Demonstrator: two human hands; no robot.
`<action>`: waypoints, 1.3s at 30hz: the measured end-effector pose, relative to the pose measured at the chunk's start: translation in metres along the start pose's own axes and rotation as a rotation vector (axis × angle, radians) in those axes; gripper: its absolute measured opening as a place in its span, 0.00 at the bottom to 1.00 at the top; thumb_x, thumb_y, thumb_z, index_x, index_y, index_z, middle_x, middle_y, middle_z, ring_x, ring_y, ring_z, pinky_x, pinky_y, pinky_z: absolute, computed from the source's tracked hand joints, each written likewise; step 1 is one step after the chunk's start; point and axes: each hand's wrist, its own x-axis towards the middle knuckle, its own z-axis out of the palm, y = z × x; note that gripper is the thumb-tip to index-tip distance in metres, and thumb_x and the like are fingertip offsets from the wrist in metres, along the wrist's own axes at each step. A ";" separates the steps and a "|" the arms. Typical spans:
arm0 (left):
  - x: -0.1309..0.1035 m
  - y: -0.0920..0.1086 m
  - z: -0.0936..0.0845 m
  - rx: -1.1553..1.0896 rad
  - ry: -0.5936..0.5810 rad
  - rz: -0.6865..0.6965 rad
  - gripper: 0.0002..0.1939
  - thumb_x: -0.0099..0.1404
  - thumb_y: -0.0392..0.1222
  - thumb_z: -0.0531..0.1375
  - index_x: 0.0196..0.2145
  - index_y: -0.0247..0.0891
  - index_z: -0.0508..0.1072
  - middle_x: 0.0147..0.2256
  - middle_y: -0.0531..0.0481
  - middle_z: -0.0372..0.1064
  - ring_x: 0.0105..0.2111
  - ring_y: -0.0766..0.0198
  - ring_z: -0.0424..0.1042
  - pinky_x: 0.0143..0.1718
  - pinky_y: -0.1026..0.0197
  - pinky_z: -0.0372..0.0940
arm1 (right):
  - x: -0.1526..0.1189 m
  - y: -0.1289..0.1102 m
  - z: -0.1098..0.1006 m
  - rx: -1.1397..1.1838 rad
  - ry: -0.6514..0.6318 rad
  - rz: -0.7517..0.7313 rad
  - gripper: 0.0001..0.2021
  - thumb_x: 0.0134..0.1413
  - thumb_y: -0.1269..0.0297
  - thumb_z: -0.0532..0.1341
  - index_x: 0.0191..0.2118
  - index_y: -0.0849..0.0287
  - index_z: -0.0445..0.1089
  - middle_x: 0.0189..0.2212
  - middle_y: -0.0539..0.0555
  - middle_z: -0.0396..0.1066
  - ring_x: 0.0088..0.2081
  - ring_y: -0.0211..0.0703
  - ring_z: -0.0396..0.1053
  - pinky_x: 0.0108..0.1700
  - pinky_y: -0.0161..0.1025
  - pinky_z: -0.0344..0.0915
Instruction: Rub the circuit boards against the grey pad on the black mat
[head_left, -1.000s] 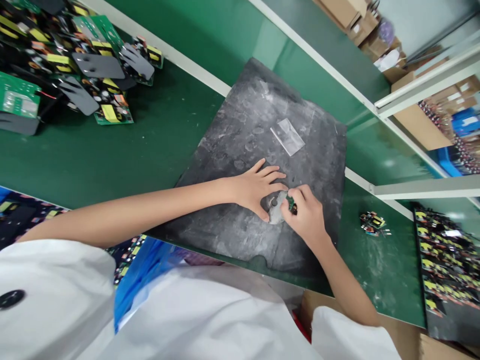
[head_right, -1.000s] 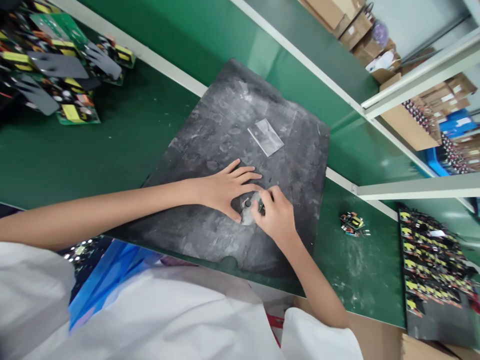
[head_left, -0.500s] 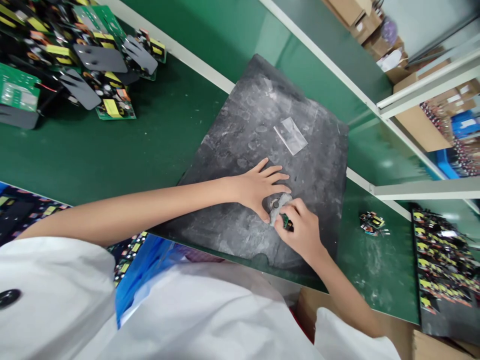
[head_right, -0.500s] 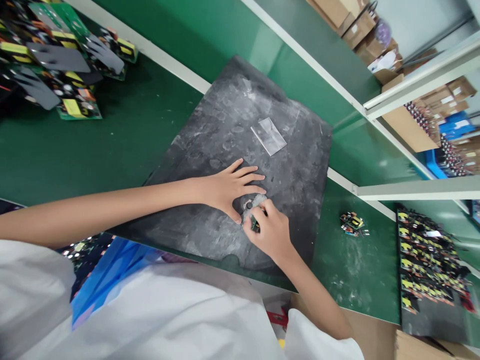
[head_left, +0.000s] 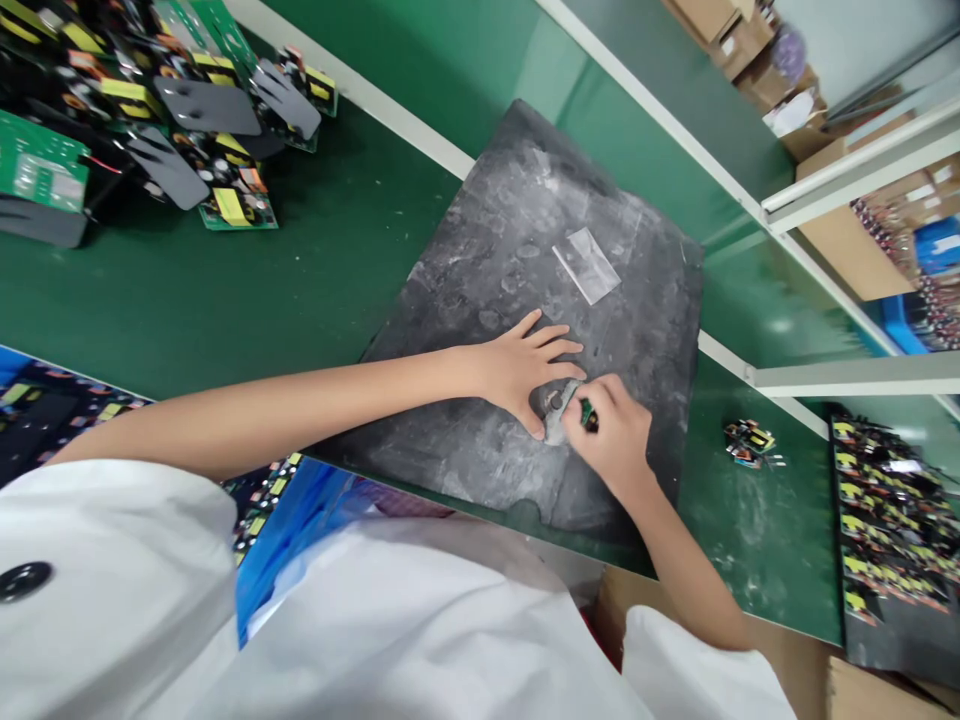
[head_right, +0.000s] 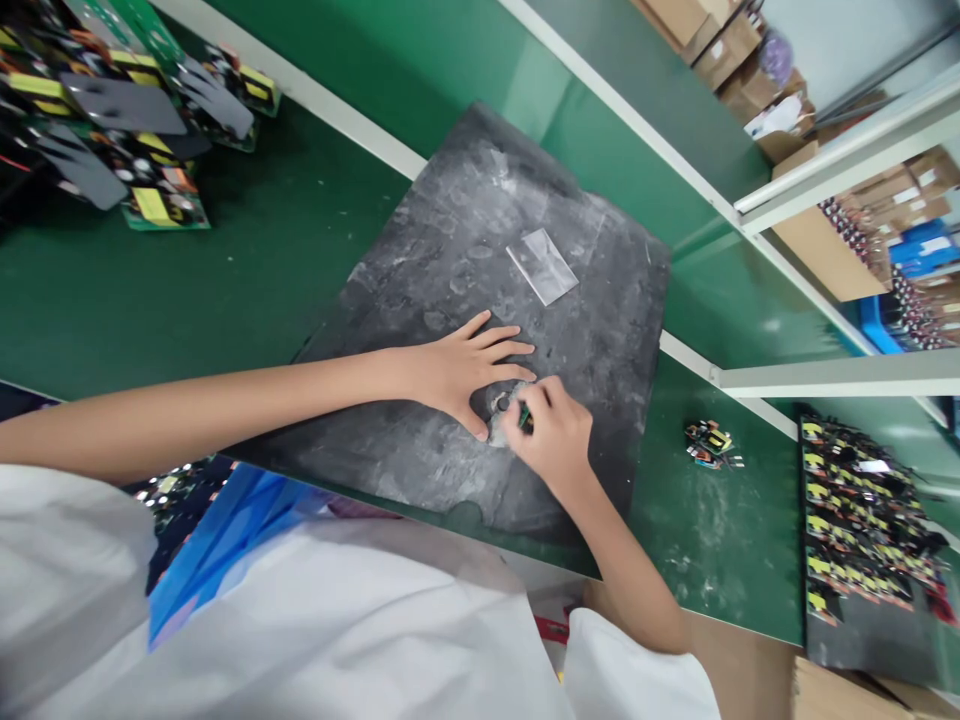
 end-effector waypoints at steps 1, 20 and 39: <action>0.000 0.000 0.000 -0.001 0.001 -0.003 0.47 0.50 0.67 0.60 0.63 0.44 0.54 0.66 0.43 0.41 0.66 0.44 0.33 0.62 0.36 0.25 | 0.002 0.001 0.000 -0.008 0.015 0.030 0.05 0.52 0.68 0.55 0.27 0.57 0.65 0.26 0.49 0.65 0.24 0.35 0.63 0.25 0.32 0.56; 0.000 0.000 0.001 0.041 -0.021 0.003 0.49 0.53 0.68 0.56 0.65 0.42 0.48 0.67 0.48 0.37 0.67 0.44 0.31 0.62 0.36 0.24 | -0.003 -0.004 -0.005 0.072 -0.105 -0.042 0.05 0.54 0.68 0.55 0.28 0.57 0.64 0.28 0.50 0.63 0.26 0.35 0.63 0.27 0.32 0.58; -0.001 0.001 -0.002 -0.004 -0.026 0.002 0.51 0.51 0.69 0.57 0.66 0.43 0.47 0.67 0.50 0.37 0.67 0.45 0.30 0.63 0.38 0.22 | 0.012 0.023 -0.030 0.170 -0.468 0.072 0.10 0.60 0.55 0.54 0.41 0.55 0.60 0.37 0.52 0.60 0.33 0.42 0.66 0.34 0.37 0.63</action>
